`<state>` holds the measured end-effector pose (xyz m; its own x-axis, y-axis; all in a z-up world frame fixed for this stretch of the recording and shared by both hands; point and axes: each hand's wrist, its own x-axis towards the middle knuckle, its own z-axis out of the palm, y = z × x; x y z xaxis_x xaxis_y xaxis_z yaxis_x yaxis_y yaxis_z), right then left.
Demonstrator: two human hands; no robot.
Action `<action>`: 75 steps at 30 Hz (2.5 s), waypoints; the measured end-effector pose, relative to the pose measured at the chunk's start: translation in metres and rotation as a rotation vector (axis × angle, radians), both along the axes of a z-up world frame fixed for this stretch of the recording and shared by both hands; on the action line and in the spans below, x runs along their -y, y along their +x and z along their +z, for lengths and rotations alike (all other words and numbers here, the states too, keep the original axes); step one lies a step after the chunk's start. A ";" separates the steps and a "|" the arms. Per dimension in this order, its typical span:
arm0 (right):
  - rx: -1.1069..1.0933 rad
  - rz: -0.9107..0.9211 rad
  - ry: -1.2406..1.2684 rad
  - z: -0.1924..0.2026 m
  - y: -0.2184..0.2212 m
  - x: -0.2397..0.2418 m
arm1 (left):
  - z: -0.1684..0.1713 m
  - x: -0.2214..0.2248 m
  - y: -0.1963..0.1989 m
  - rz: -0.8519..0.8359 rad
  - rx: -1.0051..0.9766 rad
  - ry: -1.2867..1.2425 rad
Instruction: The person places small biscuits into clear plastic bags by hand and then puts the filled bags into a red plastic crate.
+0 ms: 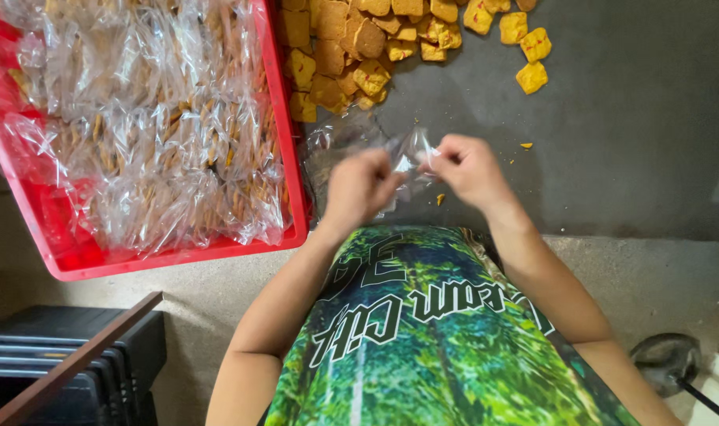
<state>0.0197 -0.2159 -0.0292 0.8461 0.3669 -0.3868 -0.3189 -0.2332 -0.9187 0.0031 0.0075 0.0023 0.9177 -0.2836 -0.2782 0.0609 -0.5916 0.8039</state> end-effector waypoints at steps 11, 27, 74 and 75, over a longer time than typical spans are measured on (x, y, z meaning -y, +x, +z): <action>0.179 0.252 -0.016 -0.021 0.068 -0.040 | 0.019 -0.053 0.001 0.278 0.413 0.214; 0.246 -0.537 -0.073 -0.127 0.145 -0.028 | -0.011 -0.065 -0.006 0.688 0.559 -0.137; 0.446 -0.410 -0.768 -0.160 0.127 0.189 | -0.005 -0.061 -0.008 0.638 0.540 -0.050; 0.450 -0.408 -0.761 -0.161 0.132 0.189 | -0.005 -0.060 -0.008 0.660 0.514 -0.071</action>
<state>0.1517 -0.4047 -0.1898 0.9794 -0.2015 -0.0089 -0.1630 -0.7648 -0.6234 -0.0046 0.0680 -0.0029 0.9091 0.3547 0.2184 -0.0075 -0.5102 0.8600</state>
